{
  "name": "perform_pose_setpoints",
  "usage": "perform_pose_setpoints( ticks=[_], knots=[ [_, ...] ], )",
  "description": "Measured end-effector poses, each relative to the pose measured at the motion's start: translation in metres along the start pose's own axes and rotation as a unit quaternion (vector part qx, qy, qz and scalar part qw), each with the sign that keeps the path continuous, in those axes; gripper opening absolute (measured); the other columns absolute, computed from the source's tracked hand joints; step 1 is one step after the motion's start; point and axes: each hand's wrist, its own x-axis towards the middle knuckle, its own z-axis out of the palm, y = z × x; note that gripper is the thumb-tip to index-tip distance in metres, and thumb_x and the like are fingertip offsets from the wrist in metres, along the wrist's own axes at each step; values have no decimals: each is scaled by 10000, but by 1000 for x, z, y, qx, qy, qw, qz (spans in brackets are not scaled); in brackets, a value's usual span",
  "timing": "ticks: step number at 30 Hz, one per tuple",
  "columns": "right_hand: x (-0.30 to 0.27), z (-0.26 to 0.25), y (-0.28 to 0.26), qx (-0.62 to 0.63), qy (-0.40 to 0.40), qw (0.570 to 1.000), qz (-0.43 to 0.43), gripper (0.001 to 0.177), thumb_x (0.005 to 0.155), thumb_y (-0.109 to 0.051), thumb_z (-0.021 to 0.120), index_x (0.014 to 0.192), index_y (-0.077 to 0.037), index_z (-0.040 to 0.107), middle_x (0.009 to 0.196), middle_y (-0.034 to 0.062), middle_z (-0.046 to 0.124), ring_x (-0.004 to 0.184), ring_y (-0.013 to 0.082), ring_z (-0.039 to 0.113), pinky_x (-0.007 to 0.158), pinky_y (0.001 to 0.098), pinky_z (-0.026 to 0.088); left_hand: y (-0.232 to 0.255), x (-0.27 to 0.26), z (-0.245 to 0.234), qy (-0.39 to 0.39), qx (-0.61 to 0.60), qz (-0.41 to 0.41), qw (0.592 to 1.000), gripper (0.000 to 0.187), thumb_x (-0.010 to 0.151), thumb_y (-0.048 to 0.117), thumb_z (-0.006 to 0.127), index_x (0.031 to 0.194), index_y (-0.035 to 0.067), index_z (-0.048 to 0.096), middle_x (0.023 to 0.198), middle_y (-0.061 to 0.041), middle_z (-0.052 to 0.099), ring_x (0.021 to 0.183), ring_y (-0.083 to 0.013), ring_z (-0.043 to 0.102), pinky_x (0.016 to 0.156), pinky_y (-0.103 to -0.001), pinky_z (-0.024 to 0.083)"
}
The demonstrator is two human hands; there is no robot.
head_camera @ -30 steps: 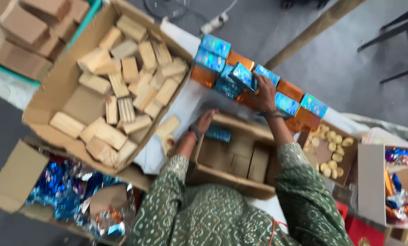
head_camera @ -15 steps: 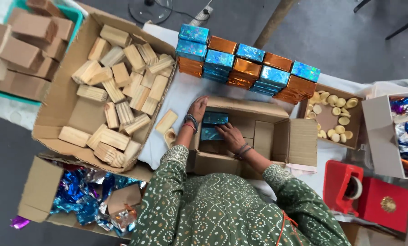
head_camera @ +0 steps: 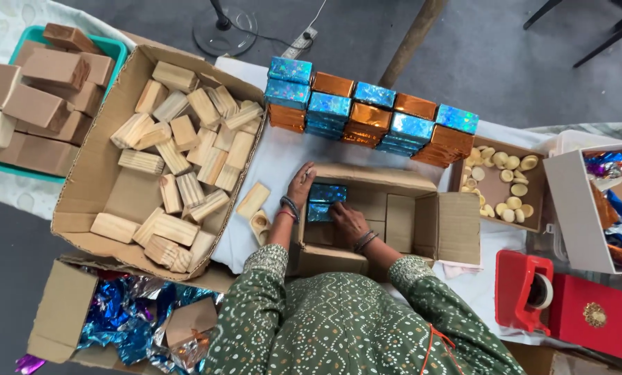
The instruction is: Packing various items including wrapped soaps and wooden blocks into a cardboard box.
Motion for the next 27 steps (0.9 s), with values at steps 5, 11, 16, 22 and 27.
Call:
perform_pose_setpoints(
  ticks=[5, 11, 16, 22, 27],
  knots=[
    [-2, 7, 6, 10, 27, 999, 21, 484, 712, -120, 695, 1194, -119, 659, 1163, 122, 585, 1048, 311, 621, 780, 412, 570, 14, -4, 0, 38, 106, 15, 993, 535, 992, 449, 639, 1390, 93, 614, 1360, -135, 663, 1294, -231, 594, 1106, -342, 426],
    [40, -35, 11, 99, 16, 990, 102, 299, 829, -244, 775, 1117, -196, 709, 1093, 79, 673, 1030, 300, 650, 821, 430, 566, -12, 6, -2, 13, 69, 9, 997, 532, 1008, 450, 607, 1406, 100, 576, 1352, -133, 642, 1284, -253, 577, 1104, -359, 419],
    [126, -84, 67, 39, 212, 975, 49, 351, 809, -208, 768, 1147, -142, 700, 1269, 117, 666, 1149, 356, 592, 923, 450, 550, -6, 3, 0, -1, 28, -24, 999, 518, 1034, 454, 535, 1422, 112, 548, 1379, -115, 605, 1245, -252, 575, 1090, -361, 430],
    [201, -101, 104, -66, 171, 980, 75, 684, 771, -314, 808, 1382, -101, 587, 1413, 69, 590, 1322, 314, 498, 954, 494, 435, 0, 0, 1, 4, 35, -6, 999, 530, 1043, 479, 509, 1417, 104, 529, 1384, -134, 596, 1274, -247, 553, 1100, -356, 407],
    [223, -96, 101, -130, 96, 977, 140, 724, 740, -302, 823, 1408, -187, 568, 1345, 2, 585, 1304, 241, 493, 919, 496, 383, 12, -5, 0, -6, 34, -35, 999, 569, 1025, 502, 508, 1445, 118, 511, 1424, -140, 562, 1319, -259, 513, 1124, -352, 374]
  ],
)
